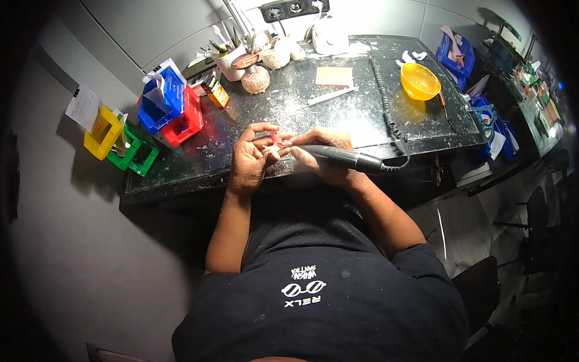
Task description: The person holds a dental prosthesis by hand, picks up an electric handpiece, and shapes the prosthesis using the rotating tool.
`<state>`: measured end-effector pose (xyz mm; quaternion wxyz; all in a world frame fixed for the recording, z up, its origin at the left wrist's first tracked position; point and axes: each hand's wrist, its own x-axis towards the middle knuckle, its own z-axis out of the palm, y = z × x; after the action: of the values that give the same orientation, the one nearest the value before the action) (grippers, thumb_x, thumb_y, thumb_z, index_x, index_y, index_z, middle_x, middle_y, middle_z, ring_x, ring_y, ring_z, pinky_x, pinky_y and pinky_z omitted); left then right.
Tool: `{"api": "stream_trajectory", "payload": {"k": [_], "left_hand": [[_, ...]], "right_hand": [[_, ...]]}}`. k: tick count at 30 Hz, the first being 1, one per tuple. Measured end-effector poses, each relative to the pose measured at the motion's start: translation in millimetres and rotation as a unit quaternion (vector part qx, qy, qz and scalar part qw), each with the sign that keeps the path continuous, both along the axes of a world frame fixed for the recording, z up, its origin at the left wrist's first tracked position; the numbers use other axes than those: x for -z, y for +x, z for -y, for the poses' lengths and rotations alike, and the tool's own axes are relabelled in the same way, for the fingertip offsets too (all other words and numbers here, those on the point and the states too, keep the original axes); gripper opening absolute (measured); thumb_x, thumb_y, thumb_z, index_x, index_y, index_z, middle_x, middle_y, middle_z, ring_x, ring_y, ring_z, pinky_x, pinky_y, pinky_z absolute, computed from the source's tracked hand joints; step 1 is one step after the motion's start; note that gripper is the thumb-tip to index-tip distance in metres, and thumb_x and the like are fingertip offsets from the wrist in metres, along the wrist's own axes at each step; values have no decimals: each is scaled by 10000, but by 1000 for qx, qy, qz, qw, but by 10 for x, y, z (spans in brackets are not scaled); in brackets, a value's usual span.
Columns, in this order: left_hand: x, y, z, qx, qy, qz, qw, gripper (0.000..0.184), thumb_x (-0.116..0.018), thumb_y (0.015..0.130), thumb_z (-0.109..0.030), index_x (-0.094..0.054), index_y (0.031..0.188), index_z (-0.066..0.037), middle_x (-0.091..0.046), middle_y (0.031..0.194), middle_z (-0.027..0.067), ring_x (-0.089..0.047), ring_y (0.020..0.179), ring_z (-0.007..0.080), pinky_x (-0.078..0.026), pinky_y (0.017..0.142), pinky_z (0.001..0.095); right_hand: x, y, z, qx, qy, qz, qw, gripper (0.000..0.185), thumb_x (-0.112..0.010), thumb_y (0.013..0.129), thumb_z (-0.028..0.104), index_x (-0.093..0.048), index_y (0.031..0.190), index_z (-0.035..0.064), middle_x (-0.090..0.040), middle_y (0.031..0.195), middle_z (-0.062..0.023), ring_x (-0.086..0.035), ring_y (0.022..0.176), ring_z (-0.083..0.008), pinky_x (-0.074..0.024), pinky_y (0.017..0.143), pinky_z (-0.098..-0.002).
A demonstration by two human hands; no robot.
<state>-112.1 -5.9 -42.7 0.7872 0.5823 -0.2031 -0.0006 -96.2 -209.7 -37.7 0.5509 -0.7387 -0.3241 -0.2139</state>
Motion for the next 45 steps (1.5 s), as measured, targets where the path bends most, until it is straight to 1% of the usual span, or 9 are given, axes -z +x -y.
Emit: {"api": "stream_trajectory", "payload": {"k": [2, 8, 10, 16, 19, 22, 26, 28, 45], "left_hand": [[0, 0, -1, 2, 1, 1, 1000, 687, -822, 801, -290, -427, 1273, 14, -627, 1169, 296, -651, 1096, 307, -537, 969, 393], [11, 6, -2, -4, 0, 3, 1000, 682, -819, 805, -288, -428, 1274, 15, -631, 1166, 292, -649, 1099, 310, -536, 970, 397], [3, 6, -1, 10, -9, 12, 1000, 578, -786, 836, -186, -439, 1262, -6, -642, 1184, 262, -660, 1078, 250, -554, 928, 318], [-1, -1, 0, 6, 2, 18, 1000, 580, -787, 835, -194, -440, 1262, -10, -644, 1188, 259, -666, 1069, 248, -554, 913, 308], [31, 15, -5, 4, -8, 11, 1000, 574, -787, 835, -193, -444, 1259, -14, -648, 1185, 255, -671, 1058, 246, -558, 901, 303], [24, 5, -8, 4, -5, 11, 1000, 569, -788, 835, -189, -447, 1257, -16, -650, 1181, 254, -673, 1055, 245, -559, 898, 302], [11, 0, -4, 2, -4, 9, 1000, 570, -785, 839, -186, -444, 1260, -11, -650, 1180, 254, -672, 1057, 248, -557, 905, 306], [-9, -6, 8, -3, 4, 6, 1000, 658, -809, 813, -287, -433, 1268, 4, -629, 1181, 287, -645, 1111, 306, -540, 967, 390], [9, 13, -10, 12, -3, 12, 1000, 618, -798, 824, -228, -439, 1268, 8, -638, 1183, 260, -655, 1083, 258, -541, 955, 354]], "right_hand": [[-48, -10, 28, -35, -60, 35, 997, 173, -795, 814, 156, -690, 892, 44, -733, 825, -111, -726, 755, -188, -560, 680, -308], [-50, -36, 19, -18, -19, -46, 999, 153, -782, 826, 156, -693, 898, 54, -735, 833, -113, -725, 761, -198, -557, 689, -312], [-60, -34, 33, -34, -49, 13, 998, 149, -771, 836, 155, -694, 903, 47, -734, 831, -113, -723, 763, -188, -559, 696, -311], [-53, -27, 28, -39, -54, 9, 998, 137, -770, 838, 144, -696, 908, 52, -731, 836, -106, -720, 759, -182, -555, 686, -304], [1, -19, 0, -7, 13, -12, 1000, 156, -783, 827, 151, -696, 913, 55, -724, 821, -111, -716, 733, -201, -547, 663, -306], [-42, -17, 52, -37, -65, 9, 997, 157, -776, 837, 149, -692, 921, 46, -726, 824, -109, -716, 740, -188, -548, 668, -299], [9, -13, -5, -2, 8, -9, 1000, 172, -788, 828, 160, -683, 903, 46, -728, 836, -118, -721, 730, -212, -547, 661, -300], [2, -3, 2, -3, 4, -15, 1000, 177, -791, 824, 163, -679, 898, 47, -728, 830, -116, -721, 728, -214, -548, 657, -303], [14, 10, -20, -23, -24, 3, 999, 162, -777, 831, 178, -700, 897, 52, -731, 832, -115, -723, 754, -207, -555, 676, -319]]}}
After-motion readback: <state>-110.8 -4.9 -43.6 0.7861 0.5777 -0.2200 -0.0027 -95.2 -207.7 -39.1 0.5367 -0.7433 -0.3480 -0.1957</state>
